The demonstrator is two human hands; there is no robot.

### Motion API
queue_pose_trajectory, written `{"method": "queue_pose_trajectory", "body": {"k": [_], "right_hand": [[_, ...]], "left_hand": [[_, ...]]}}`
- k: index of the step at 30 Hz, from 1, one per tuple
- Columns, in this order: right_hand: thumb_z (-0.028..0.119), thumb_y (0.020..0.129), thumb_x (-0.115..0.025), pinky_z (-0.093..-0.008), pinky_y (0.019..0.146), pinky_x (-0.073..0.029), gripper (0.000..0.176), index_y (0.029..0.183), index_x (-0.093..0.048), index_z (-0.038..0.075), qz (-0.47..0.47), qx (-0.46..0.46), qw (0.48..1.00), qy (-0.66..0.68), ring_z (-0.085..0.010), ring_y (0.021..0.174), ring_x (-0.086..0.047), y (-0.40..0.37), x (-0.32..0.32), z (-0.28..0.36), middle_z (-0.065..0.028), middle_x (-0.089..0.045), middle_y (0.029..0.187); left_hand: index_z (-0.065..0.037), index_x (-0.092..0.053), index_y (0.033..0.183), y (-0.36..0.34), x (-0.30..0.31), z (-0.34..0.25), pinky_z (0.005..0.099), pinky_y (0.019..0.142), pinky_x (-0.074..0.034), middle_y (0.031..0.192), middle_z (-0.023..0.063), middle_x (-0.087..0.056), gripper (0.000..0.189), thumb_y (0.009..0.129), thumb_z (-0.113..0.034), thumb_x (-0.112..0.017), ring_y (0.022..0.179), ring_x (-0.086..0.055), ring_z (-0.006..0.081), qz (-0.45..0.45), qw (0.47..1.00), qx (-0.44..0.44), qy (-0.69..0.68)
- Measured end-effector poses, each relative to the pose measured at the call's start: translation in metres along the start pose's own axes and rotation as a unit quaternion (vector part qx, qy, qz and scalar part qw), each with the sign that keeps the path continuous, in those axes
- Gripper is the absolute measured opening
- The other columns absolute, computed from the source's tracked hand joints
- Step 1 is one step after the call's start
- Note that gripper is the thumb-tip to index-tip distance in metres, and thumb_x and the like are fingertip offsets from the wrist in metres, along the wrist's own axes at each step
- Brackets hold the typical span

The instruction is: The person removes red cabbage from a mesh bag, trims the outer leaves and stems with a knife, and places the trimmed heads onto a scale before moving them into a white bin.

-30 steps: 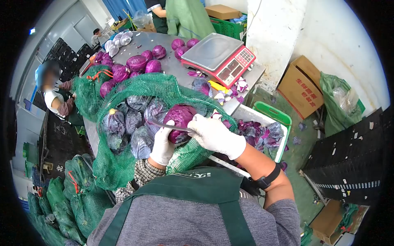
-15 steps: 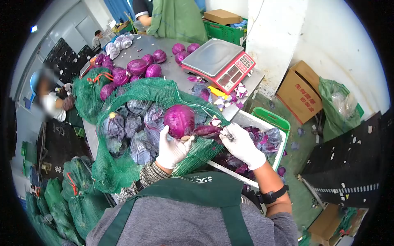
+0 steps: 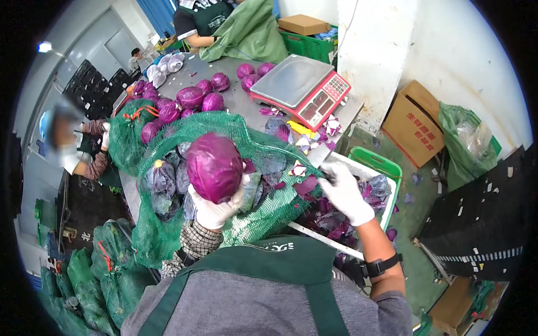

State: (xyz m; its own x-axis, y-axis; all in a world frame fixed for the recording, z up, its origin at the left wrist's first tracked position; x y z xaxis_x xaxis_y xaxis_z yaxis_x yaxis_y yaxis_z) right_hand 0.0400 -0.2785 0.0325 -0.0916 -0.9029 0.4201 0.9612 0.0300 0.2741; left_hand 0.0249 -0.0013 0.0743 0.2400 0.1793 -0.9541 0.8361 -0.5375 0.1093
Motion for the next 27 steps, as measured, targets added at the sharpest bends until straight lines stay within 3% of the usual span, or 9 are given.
{"method": "queue_pose_trajectory", "body": {"k": [1,3,5,7,12,16,21,23,27], "right_hand": [[0.015,0.083,-0.067,-0.0344,0.085,-0.049,0.037,0.117,-0.060,0.005,0.023,0.049,0.998,-0.034,-0.0265,0.094,-0.062,0.010,-0.002,0.041,-0.0143,-0.060,0.105],[0.008,0.077,-0.074,-0.0339,0.084,-0.049,0.042,0.116,-0.060,0.007,0.042,0.101,0.991,0.072,-0.0254,0.094,-0.060,0.016,-0.011,0.097,-0.0121,-0.060,0.105],[0.010,0.070,-0.081,-0.0304,0.072,-0.052,0.051,0.115,-0.059,0.008,0.032,0.273,0.958,0.081,-0.0212,0.087,-0.061,0.018,-0.018,0.131,-0.0094,-0.059,0.099],[0.010,0.072,-0.080,-0.0288,0.067,-0.050,0.046,0.113,-0.060,0.006,0.052,0.274,0.955,0.100,-0.0174,0.081,-0.060,0.019,-0.030,0.140,-0.0085,-0.060,0.096],[0.015,0.077,-0.075,-0.0292,0.066,-0.051,0.032,0.103,-0.061,0.004,0.049,0.264,0.960,0.074,-0.0217,0.070,-0.060,0.016,-0.041,0.136,-0.0106,-0.058,0.089],[0.008,0.080,-0.070,-0.0293,0.067,-0.050,0.021,0.097,-0.060,0.001,0.105,0.169,0.973,0.112,-0.0179,0.072,-0.060,0.010,-0.046,0.128,-0.0086,-0.058,0.085],[0.006,0.084,-0.065,-0.0260,0.063,-0.048,0.013,0.094,-0.059,0.000,0.155,0.065,0.969,0.181,-0.0116,0.070,-0.058,0.005,-0.050,0.120,-0.0039,-0.059,0.080],[0.007,0.086,-0.064,-0.0214,0.058,-0.046,0.010,0.093,-0.060,0.002,0.279,-0.148,0.842,0.439,-0.0072,0.065,-0.056,-0.001,-0.057,0.107,-0.0029,-0.061,0.081],[0.025,0.086,-0.065,-0.0227,0.046,-0.044,0.028,0.098,-0.062,-0.001,0.311,-0.137,0.775,0.533,-0.0089,0.052,-0.055,0.010,-0.045,0.122,-0.0088,-0.066,0.084]], "left_hand": [[-0.008,-0.033,0.139,-0.003,0.006,0.005,0.0411,0.062,-0.046,0.120,0.0310,-0.052,0.092,0.069,-0.062,-0.059,0.079,-0.061,0.0371,-0.070,0.997,0.012,0.004],[-0.008,-0.033,0.139,0.005,0.004,0.019,0.0413,0.059,-0.048,0.112,0.0280,-0.055,0.092,0.070,-0.065,-0.053,0.077,-0.060,0.0362,-0.051,0.998,0.037,0.005],[-0.008,-0.034,0.139,0.004,-0.001,0.025,0.0416,0.058,-0.049,0.110,0.0261,-0.056,0.091,0.070,-0.065,-0.053,0.077,-0.060,0.0360,-0.035,0.998,0.052,0.010],[-0.007,-0.035,0.138,-0.003,0.005,0.021,0.0353,0.059,-0.046,0.109,0.0157,-0.054,0.106,0.061,-0.075,-0.059,0.075,-0.054,0.0267,-0.054,0.957,-0.003,0.284],[-0.010,-0.031,0.141,-0.002,0.009,0.022,0.0453,0.072,-0.051,0.117,0.0176,-0.051,0.094,0.067,-0.051,-0.073,0.090,-0.055,0.0358,-0.031,0.997,0.055,0.044],[-0.006,-0.027,0.143,-0.003,0.010,0.015,0.0566,0.088,-0.051,0.138,0.0230,-0.040,0.079,0.080,-0.033,-0.067,0.117,-0.049,0.0457,0.052,0.998,0.044,0.019],[-0.011,-0.026,0.144,-0.007,0.032,0.005,0.0552,0.095,-0.047,0.139,0.0199,-0.041,0.100,0.069,-0.060,-0.073,0.119,-0.049,0.0403,-0.034,0.981,-0.004,0.190],[-0.010,-0.027,0.144,-0.008,0.030,0.004,0.0512,0.101,-0.042,0.140,0.0172,-0.041,0.098,0.071,-0.055,-0.074,0.124,-0.046,0.0354,-0.052,0.981,-0.030,0.186],[-0.008,-0.028,0.144,-0.006,0.023,0.001,0.0430,0.110,-0.035,0.142,0.0128,-0.040,0.096,0.072,-0.050,-0.076,0.130,-0.042,0.0264,-0.057,0.960,-0.012,0.274]]}}
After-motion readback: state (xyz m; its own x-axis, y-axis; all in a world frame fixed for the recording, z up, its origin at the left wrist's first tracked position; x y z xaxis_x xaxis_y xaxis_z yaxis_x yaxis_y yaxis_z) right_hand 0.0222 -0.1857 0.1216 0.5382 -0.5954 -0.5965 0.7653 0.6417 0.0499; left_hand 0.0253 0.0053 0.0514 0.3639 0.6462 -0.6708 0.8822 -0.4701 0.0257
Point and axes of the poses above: each hand's wrist, its own y-axis towards the middle knuckle, its own x-axis out of the back of the hand, z = x × y, the point moved 5 cm from there along y, towards the middle knuckle
